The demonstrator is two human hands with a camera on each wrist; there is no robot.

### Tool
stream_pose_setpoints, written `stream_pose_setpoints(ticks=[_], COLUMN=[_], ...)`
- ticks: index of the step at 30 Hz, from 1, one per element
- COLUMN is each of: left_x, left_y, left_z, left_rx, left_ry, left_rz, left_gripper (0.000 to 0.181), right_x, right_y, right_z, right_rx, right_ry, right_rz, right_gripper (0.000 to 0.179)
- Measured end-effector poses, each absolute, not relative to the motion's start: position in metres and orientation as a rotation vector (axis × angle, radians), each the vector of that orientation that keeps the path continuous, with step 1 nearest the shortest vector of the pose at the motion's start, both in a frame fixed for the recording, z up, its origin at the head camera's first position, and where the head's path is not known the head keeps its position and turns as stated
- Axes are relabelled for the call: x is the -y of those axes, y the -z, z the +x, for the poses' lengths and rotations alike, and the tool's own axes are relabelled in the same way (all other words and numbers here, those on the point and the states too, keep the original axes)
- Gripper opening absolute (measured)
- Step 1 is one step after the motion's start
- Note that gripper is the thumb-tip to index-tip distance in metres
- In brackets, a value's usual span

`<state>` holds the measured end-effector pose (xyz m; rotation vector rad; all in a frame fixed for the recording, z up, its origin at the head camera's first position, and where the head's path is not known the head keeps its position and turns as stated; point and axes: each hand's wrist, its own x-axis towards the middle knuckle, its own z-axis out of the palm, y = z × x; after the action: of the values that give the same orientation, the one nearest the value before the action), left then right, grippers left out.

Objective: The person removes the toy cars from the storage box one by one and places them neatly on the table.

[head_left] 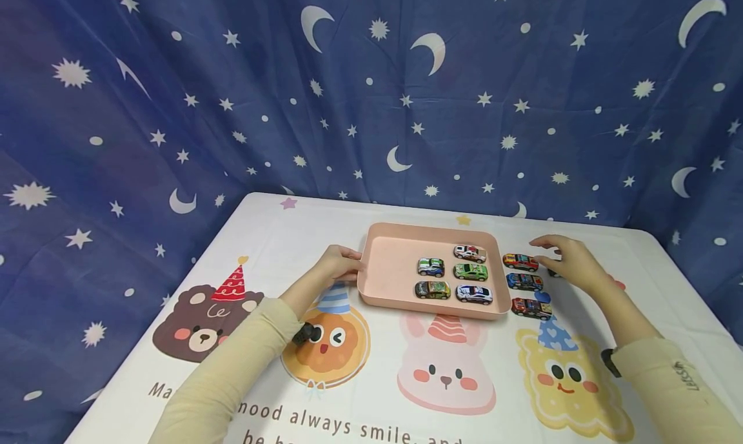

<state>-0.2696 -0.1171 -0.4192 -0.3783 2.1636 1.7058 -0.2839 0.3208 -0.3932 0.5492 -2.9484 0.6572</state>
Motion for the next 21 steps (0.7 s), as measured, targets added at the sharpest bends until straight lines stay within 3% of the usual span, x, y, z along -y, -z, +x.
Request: stream_pose_setpoints(ticks=[13,21], left_x=[0.114,0.113], left_y=[0.421,0.419], left_z=[-0.265,-0.263], left_rx=[-2.271,-2.240], left_ry=[-1.691,-1.695], left_rz=[-0.373,-0.412], left_gripper=[0.031,0.030], right_x=[-0.252,-0.216], right_y=[0.368,0.372], right_z=[-0.278,-0.270], right_rx=[2.938,2.866], right_ry=[-0.813,-1.003], right_rz=[0.721,0.785], right_gripper=[0.033,0.033])
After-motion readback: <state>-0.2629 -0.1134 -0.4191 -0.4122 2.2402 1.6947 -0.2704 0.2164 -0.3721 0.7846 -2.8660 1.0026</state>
